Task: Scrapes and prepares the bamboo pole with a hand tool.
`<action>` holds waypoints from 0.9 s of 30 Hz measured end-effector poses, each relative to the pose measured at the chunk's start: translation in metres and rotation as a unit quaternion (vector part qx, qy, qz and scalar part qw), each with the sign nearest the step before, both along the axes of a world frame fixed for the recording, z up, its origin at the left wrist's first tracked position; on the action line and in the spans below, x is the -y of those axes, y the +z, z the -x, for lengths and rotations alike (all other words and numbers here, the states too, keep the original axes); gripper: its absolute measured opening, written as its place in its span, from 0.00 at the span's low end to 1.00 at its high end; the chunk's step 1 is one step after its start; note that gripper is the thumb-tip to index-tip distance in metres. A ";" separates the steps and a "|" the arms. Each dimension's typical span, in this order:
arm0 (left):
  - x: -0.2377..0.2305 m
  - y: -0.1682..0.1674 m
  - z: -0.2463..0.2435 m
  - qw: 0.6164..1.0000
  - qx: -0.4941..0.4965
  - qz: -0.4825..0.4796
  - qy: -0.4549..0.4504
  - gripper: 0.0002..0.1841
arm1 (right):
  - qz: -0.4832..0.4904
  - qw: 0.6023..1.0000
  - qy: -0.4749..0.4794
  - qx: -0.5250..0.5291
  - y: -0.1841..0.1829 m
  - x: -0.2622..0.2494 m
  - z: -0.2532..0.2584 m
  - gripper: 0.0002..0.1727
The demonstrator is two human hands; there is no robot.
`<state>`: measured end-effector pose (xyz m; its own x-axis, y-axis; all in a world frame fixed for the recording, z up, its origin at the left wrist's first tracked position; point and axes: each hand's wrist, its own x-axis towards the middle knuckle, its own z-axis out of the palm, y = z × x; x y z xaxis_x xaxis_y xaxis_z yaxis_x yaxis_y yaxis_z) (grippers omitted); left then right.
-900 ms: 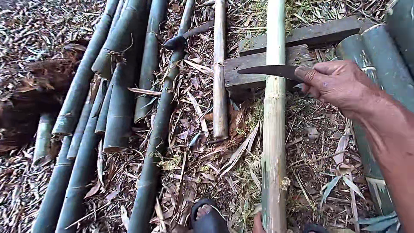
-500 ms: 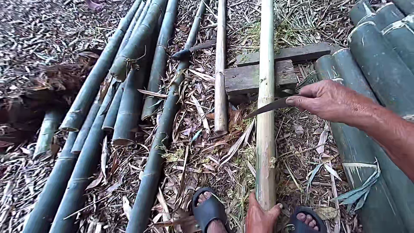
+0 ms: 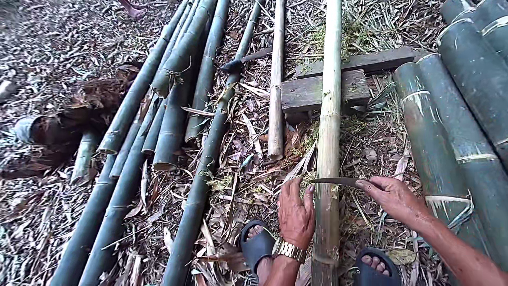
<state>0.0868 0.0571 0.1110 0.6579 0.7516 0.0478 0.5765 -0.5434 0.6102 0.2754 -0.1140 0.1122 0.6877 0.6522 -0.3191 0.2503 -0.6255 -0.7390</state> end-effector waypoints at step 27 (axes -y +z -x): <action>-0.010 -0.023 0.029 0.977 -0.139 0.095 -0.128 0.21 | -0.035 0.998 -0.008 -0.048 -0.065 0.017 0.073 0.26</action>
<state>0.0580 0.0668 0.0876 0.7932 0.5387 -0.2839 0.5944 -0.5838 0.5530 0.2022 -0.1308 0.0471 0.6674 0.6634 -0.3383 0.1665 -0.5756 -0.8006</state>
